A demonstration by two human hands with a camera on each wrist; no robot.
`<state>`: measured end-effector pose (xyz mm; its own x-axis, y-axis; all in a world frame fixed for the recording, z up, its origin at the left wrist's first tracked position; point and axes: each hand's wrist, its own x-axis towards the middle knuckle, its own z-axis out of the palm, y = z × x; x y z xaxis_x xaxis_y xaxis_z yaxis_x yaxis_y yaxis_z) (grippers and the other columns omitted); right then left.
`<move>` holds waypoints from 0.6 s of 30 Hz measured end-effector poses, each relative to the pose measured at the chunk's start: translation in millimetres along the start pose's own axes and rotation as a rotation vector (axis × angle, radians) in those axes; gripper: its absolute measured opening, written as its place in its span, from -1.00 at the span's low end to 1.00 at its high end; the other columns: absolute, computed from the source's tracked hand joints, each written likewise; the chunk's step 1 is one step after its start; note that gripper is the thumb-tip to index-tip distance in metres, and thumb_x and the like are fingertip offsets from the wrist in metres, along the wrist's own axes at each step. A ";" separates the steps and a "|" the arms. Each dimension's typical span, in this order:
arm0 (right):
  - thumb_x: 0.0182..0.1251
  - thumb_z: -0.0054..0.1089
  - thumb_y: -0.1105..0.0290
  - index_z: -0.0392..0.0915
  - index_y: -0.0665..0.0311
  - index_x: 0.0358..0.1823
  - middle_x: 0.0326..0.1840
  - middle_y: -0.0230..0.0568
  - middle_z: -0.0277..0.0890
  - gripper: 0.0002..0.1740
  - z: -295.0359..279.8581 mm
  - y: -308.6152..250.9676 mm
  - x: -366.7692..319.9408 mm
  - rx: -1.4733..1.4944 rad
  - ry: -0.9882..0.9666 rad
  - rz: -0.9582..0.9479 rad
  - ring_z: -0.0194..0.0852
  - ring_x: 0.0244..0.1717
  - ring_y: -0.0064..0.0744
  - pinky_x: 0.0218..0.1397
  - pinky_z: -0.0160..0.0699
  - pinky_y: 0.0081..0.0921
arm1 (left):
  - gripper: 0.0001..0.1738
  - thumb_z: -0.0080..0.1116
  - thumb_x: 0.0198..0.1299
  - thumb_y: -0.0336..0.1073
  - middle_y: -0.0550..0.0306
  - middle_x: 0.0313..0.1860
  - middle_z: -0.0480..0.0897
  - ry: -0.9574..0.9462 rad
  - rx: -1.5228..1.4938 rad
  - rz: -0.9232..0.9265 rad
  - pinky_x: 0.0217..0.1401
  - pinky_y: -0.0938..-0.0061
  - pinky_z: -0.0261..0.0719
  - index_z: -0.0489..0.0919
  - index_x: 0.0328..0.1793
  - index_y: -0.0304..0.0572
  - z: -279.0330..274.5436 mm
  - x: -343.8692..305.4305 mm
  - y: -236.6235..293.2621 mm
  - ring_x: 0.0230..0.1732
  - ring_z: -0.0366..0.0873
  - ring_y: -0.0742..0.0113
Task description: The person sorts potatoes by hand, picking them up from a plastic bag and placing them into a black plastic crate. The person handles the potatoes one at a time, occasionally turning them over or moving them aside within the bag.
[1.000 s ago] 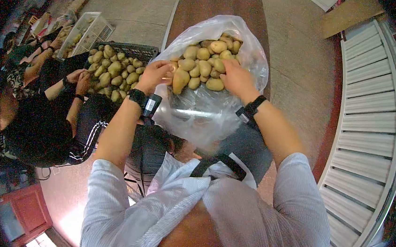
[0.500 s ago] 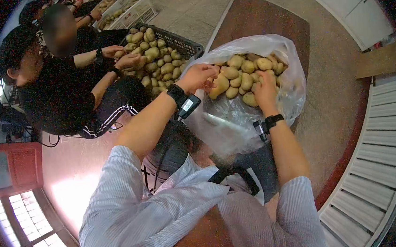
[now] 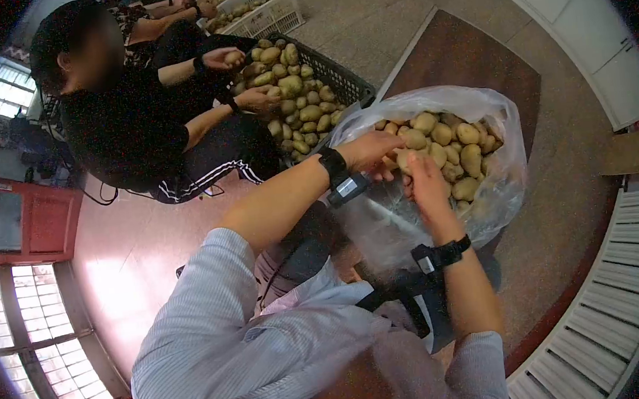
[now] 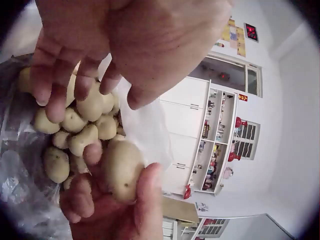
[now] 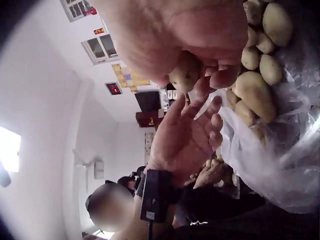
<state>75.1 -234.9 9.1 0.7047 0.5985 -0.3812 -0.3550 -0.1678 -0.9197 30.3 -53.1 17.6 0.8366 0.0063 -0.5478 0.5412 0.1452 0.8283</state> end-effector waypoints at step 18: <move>0.43 0.05 0.22 0.40 0.29 0.18 -0.42 -0.24 0.52 -0.60 11.1 45.4 8.9 -0.395 0.038 -0.291 0.41 -0.47 -0.44 -0.32 0.43 -0.46 | -0.45 0.39 -0.03 -0.23 0.02 0.04 0.58 0.074 1.009 0.900 -0.24 0.25 0.66 0.52 0.16 0.01 -58.9 41.1 -46.3 -0.18 0.65 0.09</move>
<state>58.4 -228.5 -35.0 0.7648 0.6366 -0.0993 0.1150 -0.2865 -0.9511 34.7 -1.3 -50.2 0.9415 -0.2292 0.2472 -0.3348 -0.7203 0.6075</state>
